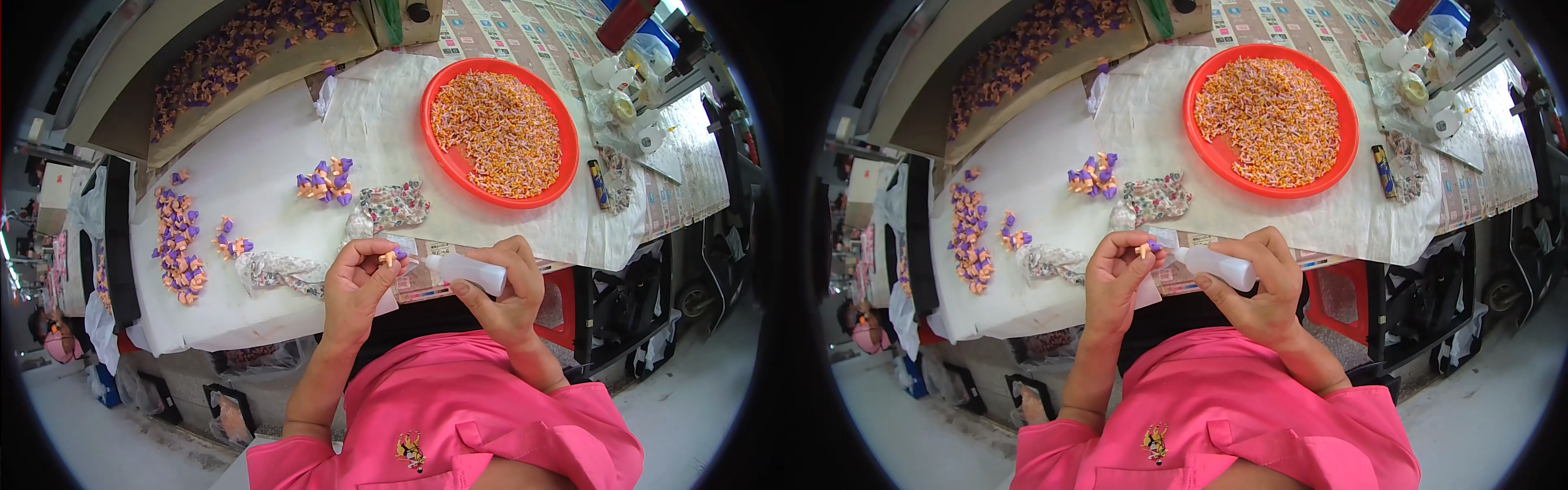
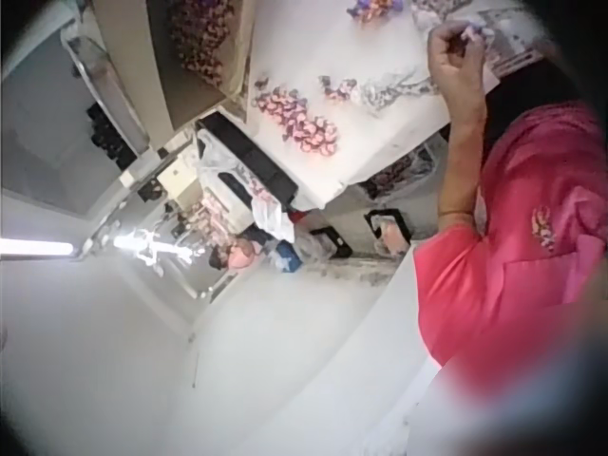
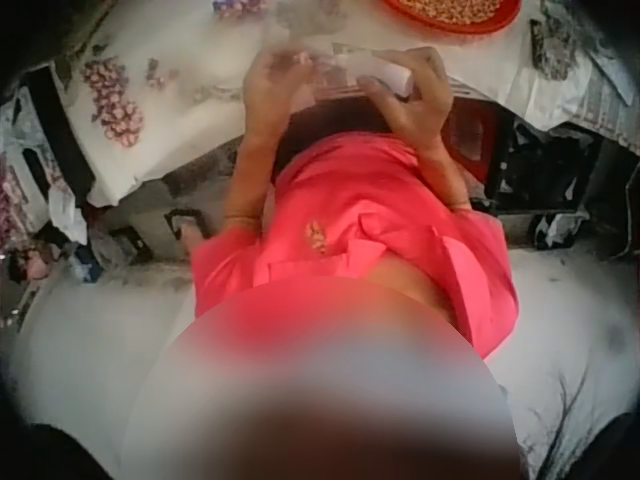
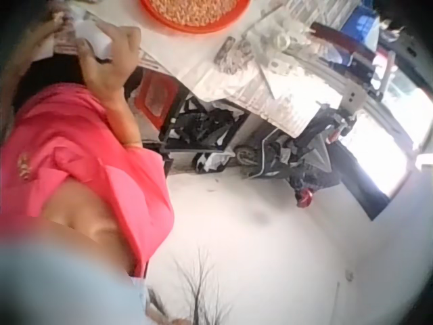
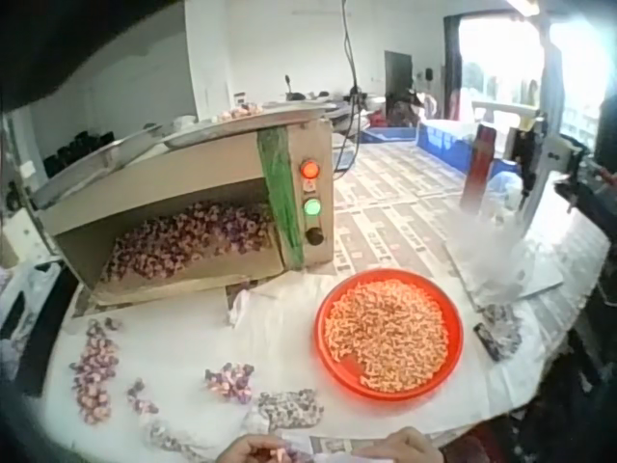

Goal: Assembling decorative jewelry components by placing small flower-shaped beads onto metal pins and applying glue.

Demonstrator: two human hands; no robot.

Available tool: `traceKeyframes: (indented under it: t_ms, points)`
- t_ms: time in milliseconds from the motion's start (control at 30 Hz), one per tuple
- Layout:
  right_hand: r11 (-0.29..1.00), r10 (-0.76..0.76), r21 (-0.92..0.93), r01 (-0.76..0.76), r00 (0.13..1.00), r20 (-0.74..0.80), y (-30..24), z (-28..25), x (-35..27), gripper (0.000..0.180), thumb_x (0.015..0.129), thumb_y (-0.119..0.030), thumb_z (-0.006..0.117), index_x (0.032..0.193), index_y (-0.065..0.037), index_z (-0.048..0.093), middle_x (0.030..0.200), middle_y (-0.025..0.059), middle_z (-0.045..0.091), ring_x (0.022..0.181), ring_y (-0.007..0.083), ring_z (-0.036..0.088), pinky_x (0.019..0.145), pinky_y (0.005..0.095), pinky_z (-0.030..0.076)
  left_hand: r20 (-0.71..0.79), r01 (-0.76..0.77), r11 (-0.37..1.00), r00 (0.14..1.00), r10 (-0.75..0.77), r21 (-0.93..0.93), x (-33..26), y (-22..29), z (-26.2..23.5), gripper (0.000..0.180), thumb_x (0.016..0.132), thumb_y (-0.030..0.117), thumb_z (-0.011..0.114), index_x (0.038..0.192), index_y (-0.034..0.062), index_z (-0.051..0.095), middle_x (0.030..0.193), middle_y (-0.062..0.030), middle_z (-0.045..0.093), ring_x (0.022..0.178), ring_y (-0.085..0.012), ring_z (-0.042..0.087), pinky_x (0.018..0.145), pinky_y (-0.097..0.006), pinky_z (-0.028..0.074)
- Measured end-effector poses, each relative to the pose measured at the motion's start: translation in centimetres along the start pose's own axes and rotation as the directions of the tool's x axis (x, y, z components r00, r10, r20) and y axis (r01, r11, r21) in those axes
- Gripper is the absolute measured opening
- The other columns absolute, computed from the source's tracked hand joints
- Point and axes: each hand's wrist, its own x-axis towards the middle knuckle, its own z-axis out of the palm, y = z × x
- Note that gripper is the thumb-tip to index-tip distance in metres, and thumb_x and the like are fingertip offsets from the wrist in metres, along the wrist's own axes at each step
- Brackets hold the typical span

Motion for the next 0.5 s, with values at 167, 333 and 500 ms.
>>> traceKeyframes:
  t_ms: [167,333,500]
  points:
    - [1.0,0.023,0.022,-0.022,0.998,-0.053,0.4,0.0,0.0,0.034,0.068,-0.008,0.081,0.097,-0.002,0.064,0.08,0.0082,0.056,0.07,0.0189,0.056,0.059,0.0281,0.043,-0.012,0.006,1.0,1.0,-0.006,-0.006,-0.2,0.4,0.3,0.021,0.089,0.002,0.062,0.108,-0.0024,0.055,0.102,-0.0105,0.062,0.093,-0.0156,0.063,0.088,-0.029,0.052]
    - [0.998,0.054,-0.005,-0.055,0.996,-0.065,2.7,1.5,0.5,0.03,0.072,-0.002,0.077,0.095,0.0,0.058,0.084,0.0061,0.055,0.073,0.014,0.054,0.065,0.0251,0.045,-0.055,0.039,0.999,0.998,-0.041,-0.033,-1.0,0.8,0.9,0.02,0.088,0.002,0.062,0.107,0.001,0.055,0.104,-0.0084,0.061,0.092,-0.0159,0.063,0.083,-0.028,0.053]
    - [0.985,0.065,-0.16,-0.071,0.997,-0.04,3.0,2.1,1.1,0.028,0.073,-0.004,0.078,0.092,-0.002,0.058,0.081,0.0068,0.056,0.067,0.0165,0.054,0.058,0.0281,0.043,-0.049,0.041,0.997,0.998,-0.044,-0.062,-1.2,1.1,1.6,0.021,0.088,0.001,0.061,0.108,0.0016,0.055,0.105,-0.0084,0.061,0.09,-0.0152,0.063,0.082,-0.028,0.053]
